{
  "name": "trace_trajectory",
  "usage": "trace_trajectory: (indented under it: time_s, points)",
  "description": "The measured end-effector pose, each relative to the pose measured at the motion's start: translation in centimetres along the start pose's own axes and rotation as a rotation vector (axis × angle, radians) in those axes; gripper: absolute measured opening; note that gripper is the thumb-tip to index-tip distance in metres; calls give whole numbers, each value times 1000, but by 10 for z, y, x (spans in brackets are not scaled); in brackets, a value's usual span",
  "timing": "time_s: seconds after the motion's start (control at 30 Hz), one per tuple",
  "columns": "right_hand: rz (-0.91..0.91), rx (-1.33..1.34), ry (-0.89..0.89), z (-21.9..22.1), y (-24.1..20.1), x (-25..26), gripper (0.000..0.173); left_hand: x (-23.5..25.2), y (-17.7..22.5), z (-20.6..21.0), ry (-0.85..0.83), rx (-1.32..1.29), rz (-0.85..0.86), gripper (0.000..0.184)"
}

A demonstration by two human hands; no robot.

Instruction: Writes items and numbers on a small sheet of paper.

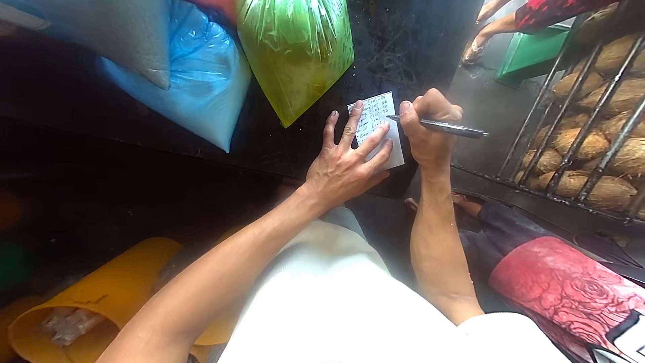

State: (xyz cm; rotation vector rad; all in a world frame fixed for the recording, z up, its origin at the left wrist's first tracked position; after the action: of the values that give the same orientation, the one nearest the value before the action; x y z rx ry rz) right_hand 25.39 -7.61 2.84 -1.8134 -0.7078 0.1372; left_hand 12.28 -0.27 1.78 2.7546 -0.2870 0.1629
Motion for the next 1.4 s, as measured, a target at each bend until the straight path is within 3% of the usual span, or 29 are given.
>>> trace_trajectory:
  time_s: [0.83, 1.03, 1.23, 1.4]
  points:
    - [-27, 38, 38, -3, -3, -2, 24, 0, 0, 0, -4, -2, -6, 51]
    - [65, 20, 1, 1, 1, 3, 24, 0, 0, 0, -7, 1, -5, 51]
    - [14, 74, 95, -3, -1, -1, 27, 0, -1, -1, -3, -3, -8, 51]
    - [40, 0, 22, -2, 1, 2, 26, 0, 0, 0, -1, 0, -5, 50]
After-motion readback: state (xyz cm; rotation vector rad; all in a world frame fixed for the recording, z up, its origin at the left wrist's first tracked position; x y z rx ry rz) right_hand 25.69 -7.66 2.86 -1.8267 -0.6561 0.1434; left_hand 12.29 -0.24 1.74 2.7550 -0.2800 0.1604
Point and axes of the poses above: each hand's wrist, its own x-axis towards the middle knuckle, its own z-axis out of the palm, y = z × x, the point moved 10 cm from there along x, towards the middle knuckle, and after that the axes turned 2 degrees about z, right-handed, at the moved point
